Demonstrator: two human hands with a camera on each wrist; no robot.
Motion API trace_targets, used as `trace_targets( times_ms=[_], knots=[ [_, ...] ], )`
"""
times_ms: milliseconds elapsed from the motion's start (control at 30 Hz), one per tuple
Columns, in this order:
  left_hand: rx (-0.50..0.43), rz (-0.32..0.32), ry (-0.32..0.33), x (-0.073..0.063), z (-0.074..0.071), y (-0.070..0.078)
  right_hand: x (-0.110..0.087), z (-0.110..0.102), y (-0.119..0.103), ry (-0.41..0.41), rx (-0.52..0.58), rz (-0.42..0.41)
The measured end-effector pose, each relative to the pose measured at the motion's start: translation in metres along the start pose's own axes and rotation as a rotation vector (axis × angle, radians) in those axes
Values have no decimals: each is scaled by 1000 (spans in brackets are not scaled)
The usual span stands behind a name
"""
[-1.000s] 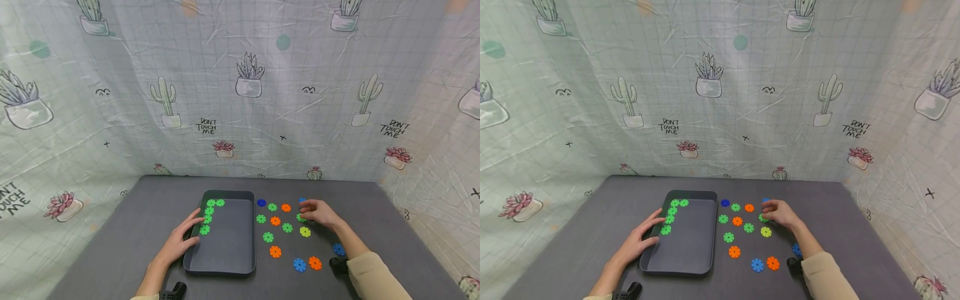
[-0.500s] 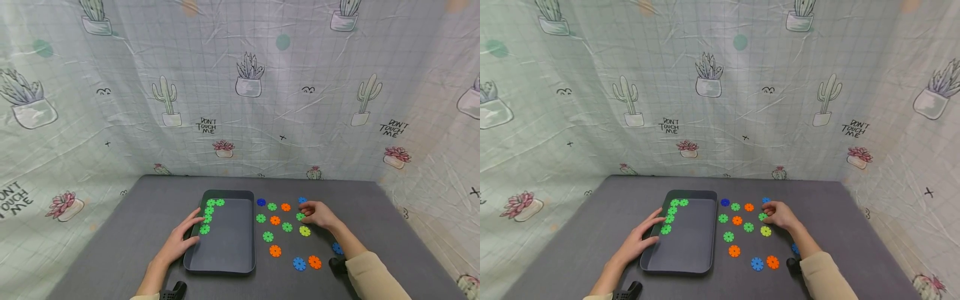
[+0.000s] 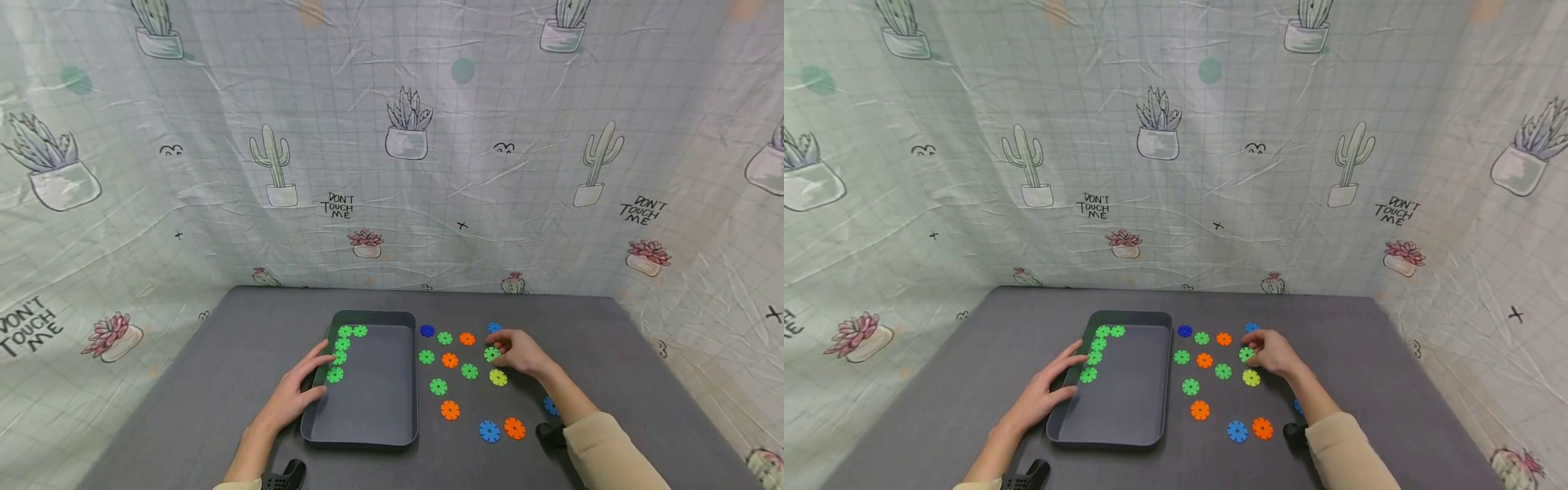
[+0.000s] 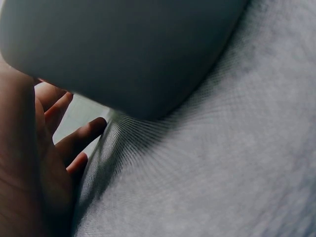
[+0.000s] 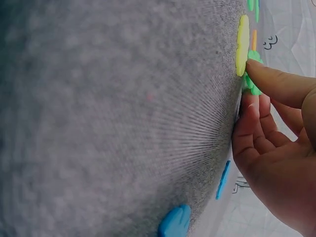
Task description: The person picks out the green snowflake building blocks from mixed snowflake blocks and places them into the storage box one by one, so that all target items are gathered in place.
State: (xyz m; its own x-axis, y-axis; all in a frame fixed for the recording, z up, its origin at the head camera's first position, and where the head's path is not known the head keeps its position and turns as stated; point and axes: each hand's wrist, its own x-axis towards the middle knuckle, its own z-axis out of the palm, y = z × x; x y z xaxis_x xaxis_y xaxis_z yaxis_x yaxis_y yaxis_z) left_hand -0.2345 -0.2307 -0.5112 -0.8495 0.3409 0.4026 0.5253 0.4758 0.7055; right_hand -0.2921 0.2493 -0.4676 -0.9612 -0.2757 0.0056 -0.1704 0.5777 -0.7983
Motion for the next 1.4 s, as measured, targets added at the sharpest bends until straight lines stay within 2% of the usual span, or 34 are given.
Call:
trace_targets(
  times_ms=[500, 667, 800, 1033, 1133, 1400],
  knots=[
    [20, 1, 1, 1, 0, -1, -4, -3, 0, 26, -160, -25],
    [23, 10, 5, 2, 0, -1, -5, -6, -2, 19, -175, -39],
    [18, 8, 0, 2, 0, -1, -6, -7, -2, 16, -145, -29],
    [11, 2, -1, 1, 0, -2, -7, -7, -4, 0, 33, 60],
    [13, 3, 0, 0, 1, -2, -6, -6, -6, 3, 74, 93],
    [14, -3, 5, 1, 1, -2, -1, 1, -21, 3, 175, 131]
  ],
)
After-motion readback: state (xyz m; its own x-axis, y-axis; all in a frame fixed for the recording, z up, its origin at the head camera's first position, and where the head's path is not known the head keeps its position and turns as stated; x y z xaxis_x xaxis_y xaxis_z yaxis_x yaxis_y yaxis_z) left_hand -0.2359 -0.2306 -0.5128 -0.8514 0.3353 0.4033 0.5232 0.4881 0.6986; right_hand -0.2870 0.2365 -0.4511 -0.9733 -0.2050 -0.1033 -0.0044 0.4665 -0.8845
